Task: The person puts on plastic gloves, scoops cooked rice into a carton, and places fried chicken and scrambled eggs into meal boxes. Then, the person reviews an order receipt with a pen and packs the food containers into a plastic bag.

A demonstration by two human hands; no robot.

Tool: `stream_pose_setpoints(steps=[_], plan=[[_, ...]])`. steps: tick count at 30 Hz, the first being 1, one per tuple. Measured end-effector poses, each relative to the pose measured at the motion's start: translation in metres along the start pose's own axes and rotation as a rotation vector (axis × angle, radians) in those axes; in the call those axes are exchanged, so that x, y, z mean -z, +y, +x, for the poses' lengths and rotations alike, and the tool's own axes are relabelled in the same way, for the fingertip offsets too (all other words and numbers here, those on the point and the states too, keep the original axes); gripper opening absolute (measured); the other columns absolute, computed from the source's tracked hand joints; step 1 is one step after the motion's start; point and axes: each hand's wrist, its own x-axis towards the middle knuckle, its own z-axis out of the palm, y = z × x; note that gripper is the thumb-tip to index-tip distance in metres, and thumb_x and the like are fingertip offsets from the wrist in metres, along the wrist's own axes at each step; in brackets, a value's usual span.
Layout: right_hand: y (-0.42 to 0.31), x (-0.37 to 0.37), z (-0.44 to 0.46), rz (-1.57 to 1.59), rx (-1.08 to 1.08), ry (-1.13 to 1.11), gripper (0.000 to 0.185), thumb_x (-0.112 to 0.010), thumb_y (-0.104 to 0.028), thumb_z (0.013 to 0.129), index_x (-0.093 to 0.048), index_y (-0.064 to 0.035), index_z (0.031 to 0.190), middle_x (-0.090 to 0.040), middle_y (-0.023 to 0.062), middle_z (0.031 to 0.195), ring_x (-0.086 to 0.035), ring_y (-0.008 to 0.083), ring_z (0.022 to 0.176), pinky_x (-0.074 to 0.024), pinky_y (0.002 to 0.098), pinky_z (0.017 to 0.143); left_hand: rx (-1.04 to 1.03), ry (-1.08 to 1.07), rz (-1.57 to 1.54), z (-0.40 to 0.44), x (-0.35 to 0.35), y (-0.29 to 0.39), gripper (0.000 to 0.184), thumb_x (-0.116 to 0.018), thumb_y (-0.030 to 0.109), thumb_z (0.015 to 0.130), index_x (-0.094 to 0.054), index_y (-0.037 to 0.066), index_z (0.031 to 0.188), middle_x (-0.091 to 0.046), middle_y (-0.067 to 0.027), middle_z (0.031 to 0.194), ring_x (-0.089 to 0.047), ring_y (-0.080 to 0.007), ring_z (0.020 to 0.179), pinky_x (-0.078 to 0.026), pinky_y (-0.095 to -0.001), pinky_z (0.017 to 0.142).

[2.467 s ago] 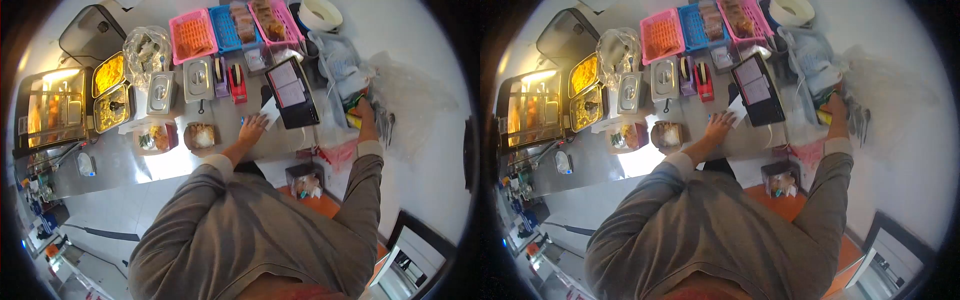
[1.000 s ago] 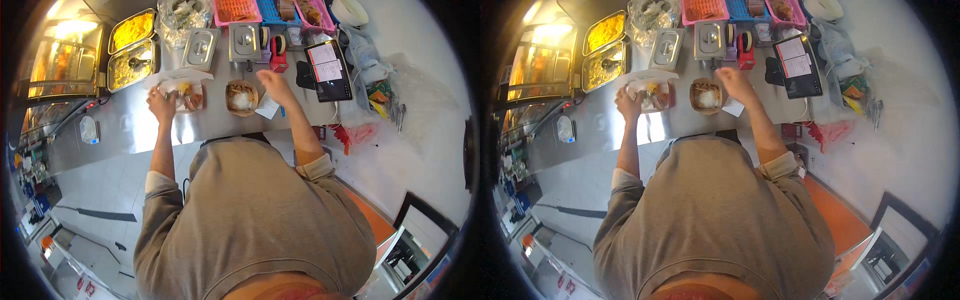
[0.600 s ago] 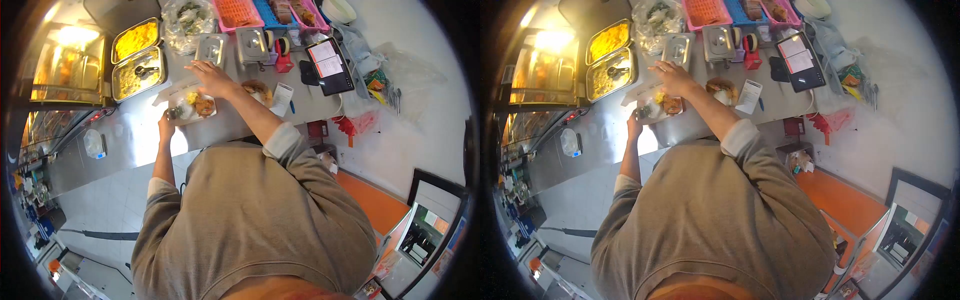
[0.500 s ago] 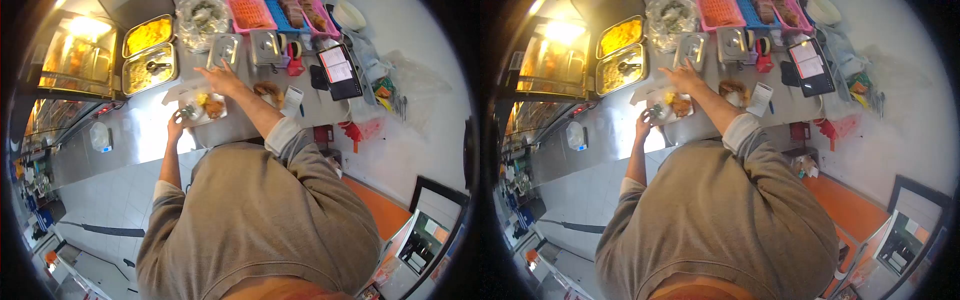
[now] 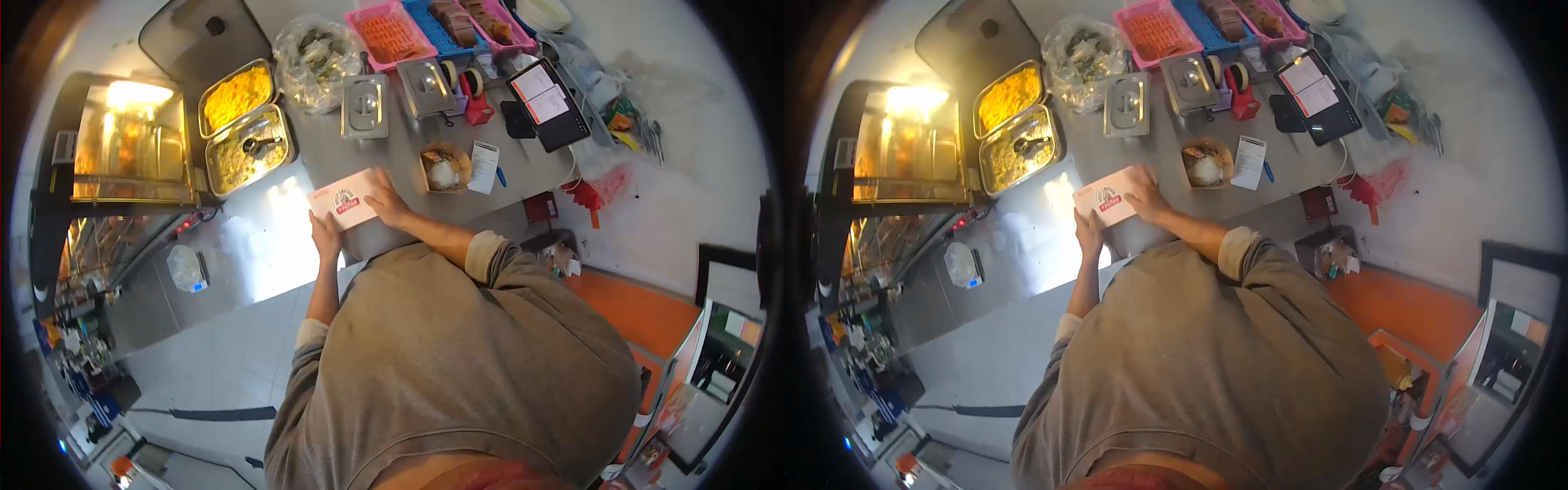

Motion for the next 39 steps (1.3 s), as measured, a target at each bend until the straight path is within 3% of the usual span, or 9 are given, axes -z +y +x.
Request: stream_pose_setpoints(steps=[6, 9, 13, 19, 23, 28, 30, 33, 39], plan=[[0.003, -0.006, 0.009, 0.475, -0.518, -0.037, 0.052, -0.060, -0.028, 0.085, -0.051, -0.0045, 0.132, -0.065, 0.0182, 0.116, -0.064, 0.0297, 0.104, -0.0481, 0.0348, 0.090, 0.046, -0.181, -0.206, 0.009, 0.017, 0.000, 0.055, -0.061, 0.029, 0.093, -0.046, -0.002, 0.136, -0.056, -0.0191, 0.127, -0.053, -0.0248, 0.119, -0.041, -0.0351, 0.100], [0.006, 0.012, 0.026, 0.627, -0.571, -0.057, 0.037, -0.057, -0.028, 0.091, -0.063, -0.0064, 0.121, -0.069, 0.0037, 0.088, -0.061, 0.0089, 0.078, -0.0469, 0.0254, 0.074, -0.002, -0.215, -0.359, 0.004, 0.032, 0.009, 0.056, -0.058, 0.036, 0.093, -0.048, 0.001, 0.136, -0.054, -0.0169, 0.131, -0.052, -0.0232, 0.117, -0.040, -0.0343, 0.100], [-0.010, 0.033, 0.032, 0.488, -0.559, -0.205, 0.035, -0.055, -0.032, 0.093, -0.067, -0.0066, 0.114, -0.070, 0.0054, 0.091, -0.064, 0.0117, 0.082, -0.0485, 0.0285, 0.076, 0.166, -0.212, -0.403, 0.021, 0.046, -0.028, 0.065, -0.047, 0.052, 0.093, -0.045, 0.006, 0.139, -0.051, -0.0097, 0.135, -0.038, -0.0225, 0.133, -0.019, -0.0442, 0.112], [0.000, 0.016, 0.021, 0.367, -0.506, 0.041, 0.040, -0.055, -0.038, 0.091, -0.064, -0.0037, 0.110, -0.069, 0.0159, 0.100, -0.067, 0.0268, 0.090, -0.0497, 0.0363, 0.083, 0.257, -0.242, -0.454, 0.006, 0.042, -0.002, 0.051, -0.047, 0.036, 0.097, -0.048, 0.001, 0.135, -0.054, -0.0123, 0.129, -0.048, -0.0224, 0.121, -0.031, -0.0391, 0.105], [0.024, 0.000, 0.010, 0.606, -0.626, -0.048, 0.044, -0.065, -0.033, 0.088, -0.057, -0.0022, 0.118, -0.068, 0.0123, 0.102, -0.065, 0.0220, 0.095, -0.0496, 0.0337, 0.083, 0.114, -0.346, -0.330, 0.003, 0.036, -0.025, 0.051, -0.043, 0.031, 0.100, -0.039, 0.004, 0.142, -0.051, -0.0132, 0.132, -0.050, -0.0224, 0.117, -0.038, -0.0395, 0.101], [0.021, 0.032, 0.005, 0.320, -0.479, -0.120, 0.052, -0.076, -0.028, 0.078, -0.060, -0.0044, 0.121, -0.062, 0.0191, 0.116, -0.061, 0.0263, 0.105, -0.0484, 0.0346, 0.088, 0.031, -0.392, -0.128, 0.034, 0.046, -0.049, 0.062, -0.061, 0.026, 0.092, -0.035, 0.009, 0.146, -0.029, -0.0245, 0.138, -0.045, -0.0356, 0.118, -0.039, -0.0431, 0.101], [-0.006, 0.052, 0.014, 0.175, -0.361, -0.095, 0.055, -0.078, -0.025, 0.074, -0.060, -0.0057, 0.122, -0.057, 0.0201, 0.125, -0.057, 0.0295, 0.114, -0.0478, 0.0353, 0.093, -0.434, -0.246, 0.341, 0.033, 0.063, 0.016, 0.090, -0.082, 0.022, 0.067, -0.037, 0.010, 0.144, -0.029, -0.0255, 0.139, -0.040, -0.0425, 0.123, -0.039, -0.0483, 0.104], [-0.040, 0.076, 0.010, -0.260, 0.334, -0.245, 0.056, -0.081, -0.021, 0.067, -0.061, -0.0089, 0.118, -0.052, 0.0173, 0.130, -0.047, 0.0326, 0.127, -0.0474, 0.0370, 0.098, -0.672, -0.671, 0.641, 0.038, 0.059, 0.086, 0.094, -0.084, 0.022, 0.057, -0.043, 0.019, 0.141, -0.029, -0.0220, 0.143, -0.036, -0.0474, 0.126, -0.041, -0.0514, 0.103], [-0.019, 0.062, 0.004, -0.491, 0.466, -0.421, 0.041, -0.060, -0.018, 0.083, -0.058, -0.0146, 0.123, -0.051, 0.0098, 0.134, -0.036, 0.0307, 0.136, -0.0434, 0.0383, 0.105, -0.890, -0.709, 0.883, 0.033, 0.040, 0.077, 0.085, -0.081, 0.020, 0.058, -0.049, 0.030, 0.137, -0.028, -0.0254, 0.147, -0.026, -0.0505, 0.133, -0.027, -0.0598, 0.110]])
